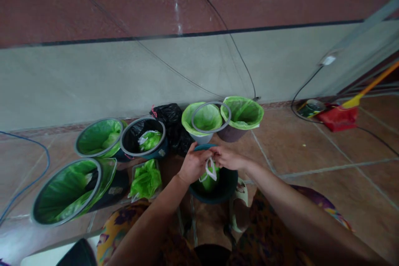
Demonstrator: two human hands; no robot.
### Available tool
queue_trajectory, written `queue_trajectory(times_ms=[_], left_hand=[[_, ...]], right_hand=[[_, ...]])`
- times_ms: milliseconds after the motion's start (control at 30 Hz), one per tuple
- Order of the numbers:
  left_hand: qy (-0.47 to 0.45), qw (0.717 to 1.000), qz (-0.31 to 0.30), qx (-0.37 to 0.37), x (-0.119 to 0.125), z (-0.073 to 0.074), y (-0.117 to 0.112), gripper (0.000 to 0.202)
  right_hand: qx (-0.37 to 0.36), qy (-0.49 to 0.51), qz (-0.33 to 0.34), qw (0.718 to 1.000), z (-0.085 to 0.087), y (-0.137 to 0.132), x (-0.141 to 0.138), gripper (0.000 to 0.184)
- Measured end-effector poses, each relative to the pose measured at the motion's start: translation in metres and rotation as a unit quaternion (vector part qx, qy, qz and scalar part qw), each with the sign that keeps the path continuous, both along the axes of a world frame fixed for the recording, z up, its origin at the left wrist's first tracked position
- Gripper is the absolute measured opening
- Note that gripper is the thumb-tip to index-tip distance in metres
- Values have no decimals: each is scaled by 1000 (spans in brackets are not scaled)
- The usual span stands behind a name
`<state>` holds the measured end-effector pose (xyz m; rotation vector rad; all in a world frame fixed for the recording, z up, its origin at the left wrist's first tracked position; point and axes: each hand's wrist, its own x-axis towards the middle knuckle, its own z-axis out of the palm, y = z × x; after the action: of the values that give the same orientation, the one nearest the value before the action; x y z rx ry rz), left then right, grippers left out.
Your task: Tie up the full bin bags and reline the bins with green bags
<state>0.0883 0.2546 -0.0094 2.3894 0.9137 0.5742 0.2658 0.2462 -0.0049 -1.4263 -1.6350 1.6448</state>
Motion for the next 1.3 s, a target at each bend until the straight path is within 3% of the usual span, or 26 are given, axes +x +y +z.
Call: queue_trajectory(times_ms=[100, 200, 367, 433, 500, 600, 667, 833, 1033, 1200, 1300], left_hand=[[-33, 999, 9, 34, 1, -9, -3, 18], [-67, 994, 45, 70, 5, -19, -6, 22], [-84, 989, 93, 74, 6, -19, -4, 22], [-70, 990, 102, 70, 4, -15, -2, 22], [-42, 992, 100, 65, 2, -12, -1, 21], [-2, 993, 103, 57, 1, -12, 0, 20], [11, 992, 115, 45, 1, -14, 1, 19], [51, 991, 125, -10, -2, -13, 1, 21], [220, 955, 169, -109, -11, -9, 2, 21], [231, 943, 185, -153, -10, -6, 9, 27], [227, 940, 194, -164, -8, -5, 11, 27]], right_hand=[[-77, 25, -34, 996, 13, -1, 0, 26], [-128, 56, -46, 989, 21, -2, 1, 18], [-126, 44, -102, 986, 16, -2, 0, 9], [-70, -8, -125, 990, 13, -1, -1, 12], [46, -96, -129, 986, 14, -1, -3, 13], [236, -230, -99, 939, 18, -1, -5, 13], [268, -278, -72, 919, 20, -2, -5, 16], [163, -295, -16, 941, 10, 3, 5, 22], [113, -423, 3, 899, -4, 9, 23, 19], [100, -419, 8, 902, 13, 5, 22, 17], [119, -472, -12, 873, 31, 1, 22, 19]])
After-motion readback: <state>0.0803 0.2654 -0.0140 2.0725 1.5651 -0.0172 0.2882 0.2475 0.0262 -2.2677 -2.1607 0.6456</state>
